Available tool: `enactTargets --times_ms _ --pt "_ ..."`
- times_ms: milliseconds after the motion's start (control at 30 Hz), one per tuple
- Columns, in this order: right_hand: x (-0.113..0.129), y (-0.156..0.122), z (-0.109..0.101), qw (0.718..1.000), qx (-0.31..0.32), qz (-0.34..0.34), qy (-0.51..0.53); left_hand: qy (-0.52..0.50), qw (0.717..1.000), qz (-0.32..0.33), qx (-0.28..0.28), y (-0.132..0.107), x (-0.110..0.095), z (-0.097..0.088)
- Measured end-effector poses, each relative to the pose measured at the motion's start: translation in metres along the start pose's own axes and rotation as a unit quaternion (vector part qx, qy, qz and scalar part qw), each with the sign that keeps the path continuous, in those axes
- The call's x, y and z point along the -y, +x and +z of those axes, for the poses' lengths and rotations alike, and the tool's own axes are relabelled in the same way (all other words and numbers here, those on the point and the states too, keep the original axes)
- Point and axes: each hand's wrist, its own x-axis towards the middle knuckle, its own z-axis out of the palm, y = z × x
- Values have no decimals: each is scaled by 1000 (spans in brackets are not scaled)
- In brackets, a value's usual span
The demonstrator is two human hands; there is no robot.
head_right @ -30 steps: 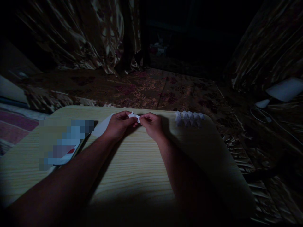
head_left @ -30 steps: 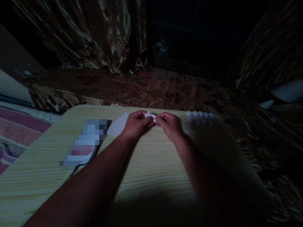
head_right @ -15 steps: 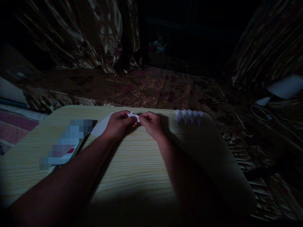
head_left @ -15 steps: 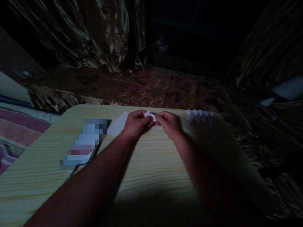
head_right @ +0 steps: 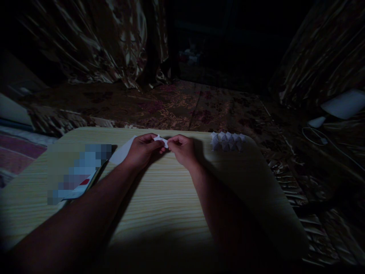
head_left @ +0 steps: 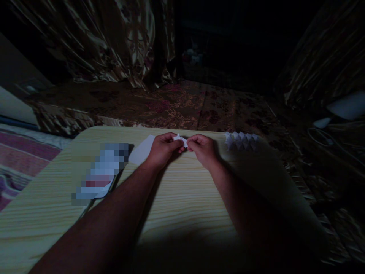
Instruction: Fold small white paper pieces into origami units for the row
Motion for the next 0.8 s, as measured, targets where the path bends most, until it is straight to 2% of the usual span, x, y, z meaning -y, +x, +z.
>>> enactTargets --times_ms 533,800 --pt "4 -2 2 999 15 16 37 17 1000 14 -13 1 2 0" --pt "-2 0 1 1000 7 -2 10 33 999 12 -14 1 3 2"
